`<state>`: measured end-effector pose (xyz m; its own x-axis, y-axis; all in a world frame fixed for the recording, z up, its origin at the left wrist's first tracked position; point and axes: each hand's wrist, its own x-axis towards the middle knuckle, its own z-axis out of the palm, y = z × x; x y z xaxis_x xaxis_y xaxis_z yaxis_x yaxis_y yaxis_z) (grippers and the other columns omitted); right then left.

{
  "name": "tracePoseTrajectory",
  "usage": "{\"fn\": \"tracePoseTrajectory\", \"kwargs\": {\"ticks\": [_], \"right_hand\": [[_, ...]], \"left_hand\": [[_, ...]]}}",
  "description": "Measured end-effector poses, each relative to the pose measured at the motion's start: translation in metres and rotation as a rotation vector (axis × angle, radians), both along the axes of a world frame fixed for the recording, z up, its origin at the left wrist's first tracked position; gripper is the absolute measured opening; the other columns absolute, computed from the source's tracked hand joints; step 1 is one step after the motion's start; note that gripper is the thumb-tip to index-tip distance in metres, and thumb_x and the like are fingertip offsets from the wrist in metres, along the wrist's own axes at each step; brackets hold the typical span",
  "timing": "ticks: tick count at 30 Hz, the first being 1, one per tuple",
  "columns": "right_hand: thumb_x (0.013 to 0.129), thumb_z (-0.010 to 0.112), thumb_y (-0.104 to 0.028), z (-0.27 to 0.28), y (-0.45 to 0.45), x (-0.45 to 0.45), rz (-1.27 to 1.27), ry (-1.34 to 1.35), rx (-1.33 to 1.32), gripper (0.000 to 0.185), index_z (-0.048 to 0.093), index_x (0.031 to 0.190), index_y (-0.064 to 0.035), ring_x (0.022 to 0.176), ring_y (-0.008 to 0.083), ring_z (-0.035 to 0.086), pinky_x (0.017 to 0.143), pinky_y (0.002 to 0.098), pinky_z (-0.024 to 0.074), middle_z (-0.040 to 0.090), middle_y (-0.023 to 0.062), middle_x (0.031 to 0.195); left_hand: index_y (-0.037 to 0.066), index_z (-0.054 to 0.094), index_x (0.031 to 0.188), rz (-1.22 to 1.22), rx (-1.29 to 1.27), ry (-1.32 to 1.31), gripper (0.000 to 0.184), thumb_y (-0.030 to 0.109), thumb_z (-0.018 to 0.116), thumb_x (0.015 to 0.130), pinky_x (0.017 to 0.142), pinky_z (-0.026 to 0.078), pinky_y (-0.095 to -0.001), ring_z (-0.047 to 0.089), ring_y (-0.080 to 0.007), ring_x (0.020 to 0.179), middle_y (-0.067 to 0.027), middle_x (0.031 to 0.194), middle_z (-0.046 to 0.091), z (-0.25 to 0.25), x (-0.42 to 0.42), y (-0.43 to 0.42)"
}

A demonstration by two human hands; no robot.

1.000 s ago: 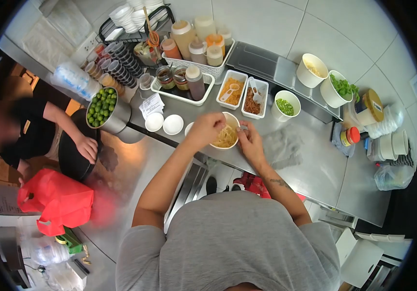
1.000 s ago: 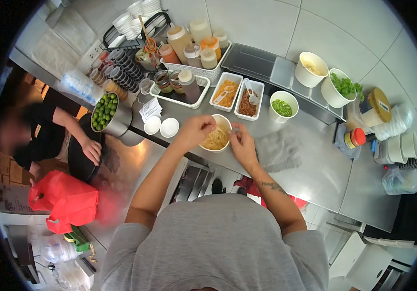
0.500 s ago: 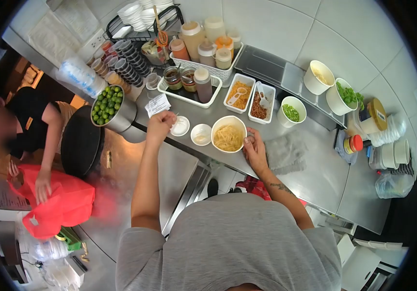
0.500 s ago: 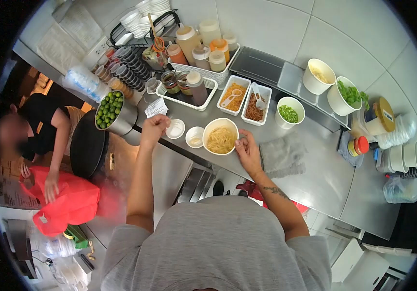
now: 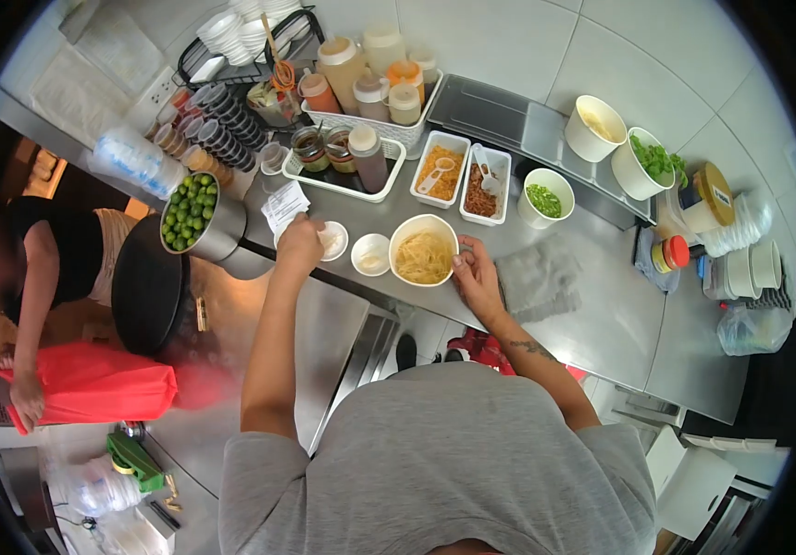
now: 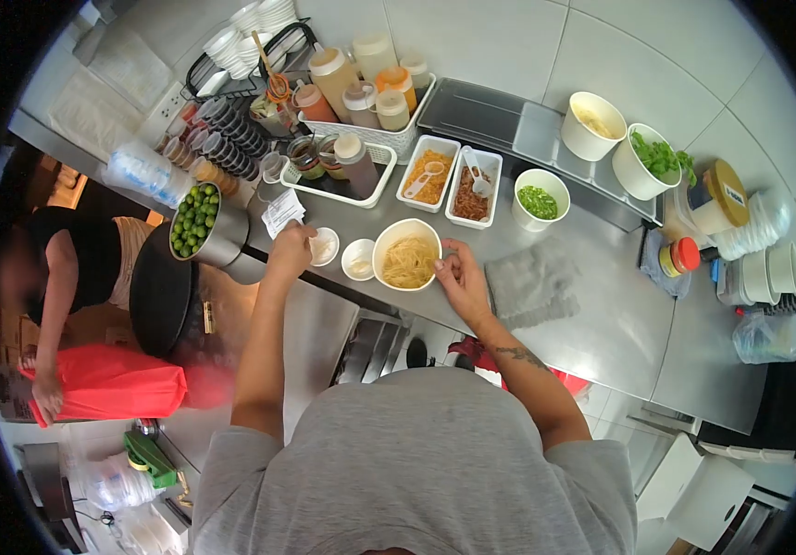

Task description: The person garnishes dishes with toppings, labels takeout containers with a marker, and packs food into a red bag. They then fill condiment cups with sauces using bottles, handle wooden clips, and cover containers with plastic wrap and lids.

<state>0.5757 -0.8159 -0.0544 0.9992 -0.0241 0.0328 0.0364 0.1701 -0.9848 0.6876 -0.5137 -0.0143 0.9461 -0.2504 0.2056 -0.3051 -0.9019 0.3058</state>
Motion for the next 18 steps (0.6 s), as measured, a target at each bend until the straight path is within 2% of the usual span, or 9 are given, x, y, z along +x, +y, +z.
{"fn": "tracePoseTrajectory", "kwargs": {"ticks": [1, 4, 6, 8, 11, 14, 17, 18], "right_hand": [[0.092, 0.055, -0.02, 0.0, 0.0, 0.0, -0.004, 0.008, -0.01, 0.038, 0.041, 0.122, -0.0007, 0.063, 0.0036, 0.041, 0.057, 0.0184, 0.0328, 0.046, -0.0025, 0.068], [0.092, 0.056, -0.02, -0.002, 0.0, 0.0, -0.008, 0.01, -0.02, 0.038, 0.042, 0.122, -0.0007, 0.063, 0.0037, 0.041, 0.057, 0.0185, 0.0334, 0.046, -0.0024, 0.068], [0.092, 0.056, -0.02, -0.002, 0.001, 0.001, -0.005, 0.004, -0.021, 0.037, 0.042, 0.121, -0.0008, 0.063, 0.0038, 0.041, 0.057, 0.0185, 0.0336, 0.046, -0.0024, 0.068], [0.092, 0.056, -0.02, -0.002, 0.0, 0.001, -0.002, -0.004, -0.021, 0.037, 0.042, 0.121, -0.001, 0.063, 0.0038, 0.041, 0.057, 0.0186, 0.0336, 0.046, -0.0025, 0.068], [0.092, 0.056, -0.021, 0.003, 0.001, 0.0, -0.003, 0.008, -0.018, 0.037, 0.043, 0.121, -0.0015, 0.063, 0.0037, 0.041, 0.057, 0.0185, 0.0334, 0.046, -0.0026, 0.068], [0.092, 0.057, -0.021, 0.003, 0.001, 0.0, -0.008, 0.001, -0.02, 0.037, 0.043, 0.12, -0.0017, 0.063, 0.0035, 0.041, 0.057, 0.0182, 0.0331, 0.046, -0.0026, 0.068], [0.092, 0.057, -0.02, -0.002, 0.0, 0.001, -0.008, 0.002, -0.016, 0.037, 0.043, 0.12, -0.0017, 0.062, 0.0034, 0.041, 0.057, 0.0181, 0.0329, 0.045, -0.0027, 0.067], [0.092, 0.057, -0.02, -0.002, 0.0, 0.001, -0.009, 0.003, -0.012, 0.037, 0.043, 0.12, -0.0016, 0.062, 0.0034, 0.04, 0.057, 0.0181, 0.0328, 0.045, -0.0027, 0.067]], "left_hand": [[0.003, 0.062, 0.077, -0.006, -0.043, -0.024, 0.005, 0.003, 0.057, 0.075, 0.071, 0.048, -0.0442, 0.058, -0.0365, 0.081, -0.0173, 0.085, 0.058, 0.014, -0.003, -0.008], [0.003, 0.065, 0.086, -0.207, -0.248, 0.12, 0.011, 0.003, 0.057, 0.078, 0.066, 0.047, -0.0422, 0.059, -0.0339, 0.076, -0.0158, 0.082, 0.057, 0.061, -0.022, -0.042], [0.002, 0.064, 0.085, -0.412, -0.271, 0.218, 0.01, 0.006, 0.058, 0.077, 0.065, 0.047, -0.041, 0.058, -0.0323, 0.074, -0.0148, 0.081, 0.057, 0.073, -0.037, -0.075], [0.003, 0.063, 0.083, -0.708, -0.076, 0.147, 0.01, 0.007, 0.059, 0.074, 0.067, 0.047, -0.0418, 0.058, -0.0324, 0.076, -0.0141, 0.078, 0.058, 0.066, -0.042, -0.101], [0.004, 0.063, 0.081, -0.681, 0.227, 0.275, 0.011, 0.008, 0.06, 0.071, 0.07, 0.046, -0.0432, 0.057, -0.0335, 0.08, -0.014, 0.076, 0.06, 0.037, -0.038, -0.127], [0.003, 0.061, 0.08, -0.759, 0.248, 0.38, 0.01, 0.007, 0.06, 0.07, 0.068, 0.046, -0.0437, 0.058, -0.0346, 0.079, -0.0144, 0.075, 0.061, 0.034, -0.032, -0.131], [0.003, 0.06, 0.08, -0.755, -0.033, 0.258, 0.009, 0.006, 0.061, 0.071, 0.062, 0.046, -0.039, 0.059, -0.0307, 0.07, -0.0134, 0.074, 0.062, 0.03, -0.023, -0.119], [0.003, 0.06, 0.081, -0.708, -0.113, 0.346, 0.009, 0.006, 0.061, 0.073, 0.061, 0.045, -0.0367, 0.059, -0.0278, 0.068, -0.0123, 0.073, 0.062, 0.04, -0.021, -0.114]]}}
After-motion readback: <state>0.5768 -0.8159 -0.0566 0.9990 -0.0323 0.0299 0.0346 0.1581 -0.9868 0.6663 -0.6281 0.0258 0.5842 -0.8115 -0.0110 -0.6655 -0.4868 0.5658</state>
